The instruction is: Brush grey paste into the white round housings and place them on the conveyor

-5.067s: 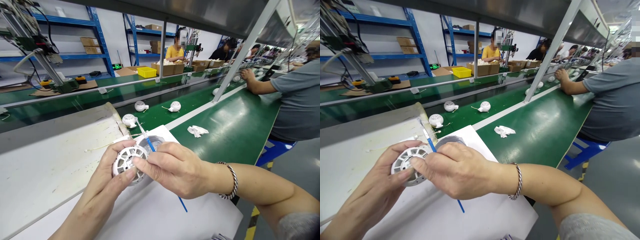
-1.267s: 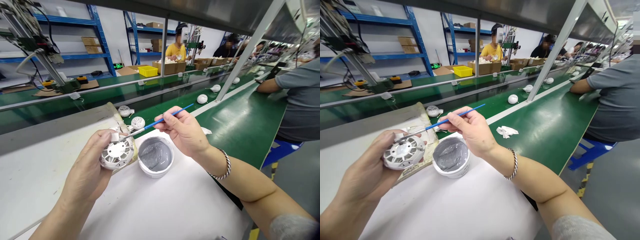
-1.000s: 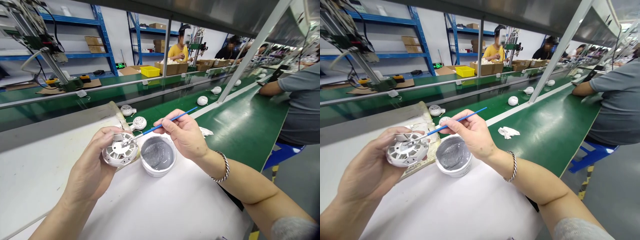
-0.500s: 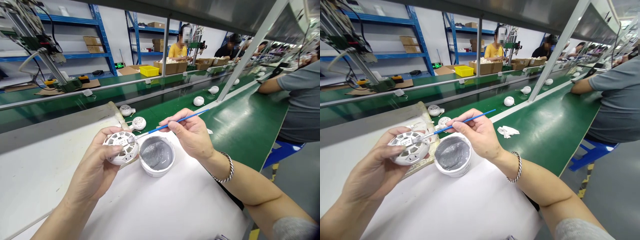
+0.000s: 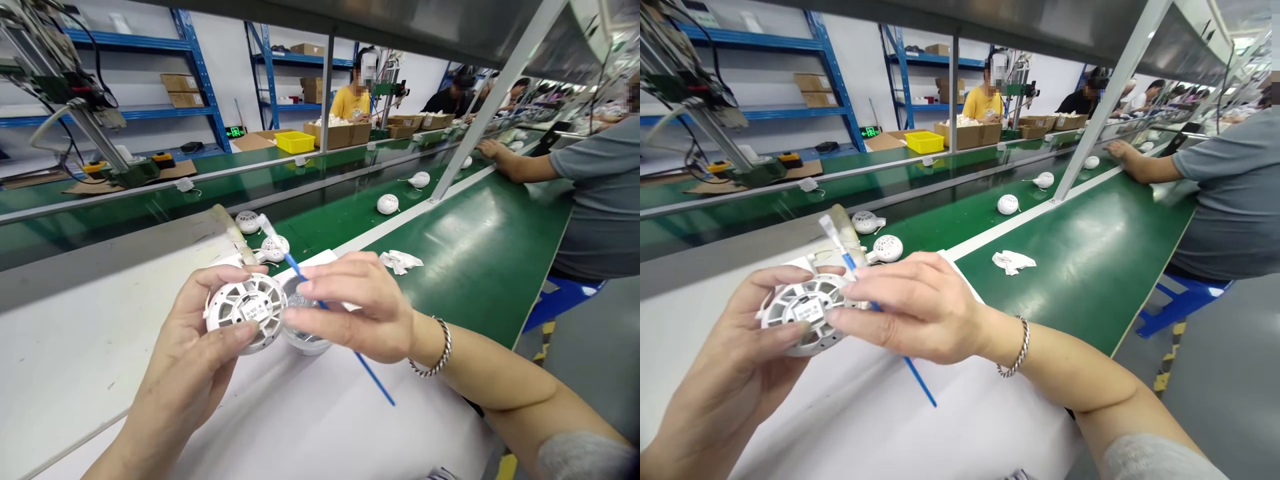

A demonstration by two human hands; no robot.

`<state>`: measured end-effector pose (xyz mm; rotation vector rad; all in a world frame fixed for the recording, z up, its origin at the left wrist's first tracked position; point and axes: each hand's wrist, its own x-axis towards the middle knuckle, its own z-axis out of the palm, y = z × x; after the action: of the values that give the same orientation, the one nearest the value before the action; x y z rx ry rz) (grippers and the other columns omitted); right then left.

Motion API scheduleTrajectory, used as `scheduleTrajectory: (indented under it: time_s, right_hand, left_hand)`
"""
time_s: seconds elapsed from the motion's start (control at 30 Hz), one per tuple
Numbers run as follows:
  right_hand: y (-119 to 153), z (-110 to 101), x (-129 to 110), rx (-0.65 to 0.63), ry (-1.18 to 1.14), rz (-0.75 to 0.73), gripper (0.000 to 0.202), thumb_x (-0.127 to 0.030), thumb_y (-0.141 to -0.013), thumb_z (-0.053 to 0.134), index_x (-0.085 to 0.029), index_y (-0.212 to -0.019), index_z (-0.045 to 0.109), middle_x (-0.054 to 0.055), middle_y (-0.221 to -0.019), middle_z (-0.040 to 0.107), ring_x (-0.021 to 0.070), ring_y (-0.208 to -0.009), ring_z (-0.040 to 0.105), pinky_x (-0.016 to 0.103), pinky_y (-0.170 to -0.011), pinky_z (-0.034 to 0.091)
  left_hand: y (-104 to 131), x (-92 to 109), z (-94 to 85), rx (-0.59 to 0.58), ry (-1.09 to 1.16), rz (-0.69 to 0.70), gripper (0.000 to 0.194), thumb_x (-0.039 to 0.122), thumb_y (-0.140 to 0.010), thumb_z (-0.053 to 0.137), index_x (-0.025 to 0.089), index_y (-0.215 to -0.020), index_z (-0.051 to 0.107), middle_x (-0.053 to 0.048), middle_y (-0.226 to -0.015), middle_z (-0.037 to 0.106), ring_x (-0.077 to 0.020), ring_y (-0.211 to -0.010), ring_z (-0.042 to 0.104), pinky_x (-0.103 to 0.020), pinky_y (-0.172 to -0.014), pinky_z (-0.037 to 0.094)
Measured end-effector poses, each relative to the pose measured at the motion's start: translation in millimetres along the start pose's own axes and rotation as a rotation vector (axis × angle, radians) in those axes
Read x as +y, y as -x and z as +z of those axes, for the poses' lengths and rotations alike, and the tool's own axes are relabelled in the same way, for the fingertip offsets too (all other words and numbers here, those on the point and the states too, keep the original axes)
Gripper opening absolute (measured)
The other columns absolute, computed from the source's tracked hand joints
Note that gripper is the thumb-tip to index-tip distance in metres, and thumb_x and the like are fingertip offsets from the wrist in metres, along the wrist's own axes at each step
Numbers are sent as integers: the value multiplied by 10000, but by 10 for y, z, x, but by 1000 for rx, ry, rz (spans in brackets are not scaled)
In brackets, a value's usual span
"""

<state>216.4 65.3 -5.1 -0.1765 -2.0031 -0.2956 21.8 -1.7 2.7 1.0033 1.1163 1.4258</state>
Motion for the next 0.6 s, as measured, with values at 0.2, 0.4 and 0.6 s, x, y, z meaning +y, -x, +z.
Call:
scheduleTrajectory:
  time_s: [0.2,0.4,0.6]
  right_hand:
    - [56,101,-28,-24,161,-138,191,-183,-870,606,-254,-1017,705,-22,-996,723,123,-1003,651,269,-850,511]
    - [79,79,-57,-74,177,-137,192,-193,-866,618,-283,-1010,708,-37,-1021,714,124,-1014,631,276,-898,488]
    - [32,34,-50,-44,123,-144,189,-183,-885,583,-236,-1013,712,-13,-981,718,129,-989,640,250,-865,535]
  left_hand:
    - [25,-44,0,-22,-13,26,337,231,-611,809,370,-888,677,43,-1077,653,-181,-941,636,-171,-663,528]
    - [20,-90,-42,-59,-57,82,323,226,-643,803,383,-891,669,46,-1080,621,-151,-914,620,-162,-679,531]
    - [25,-97,-3,-18,-37,135,323,164,-631,789,341,-851,631,55,-1123,619,-172,-991,599,-210,-766,515]
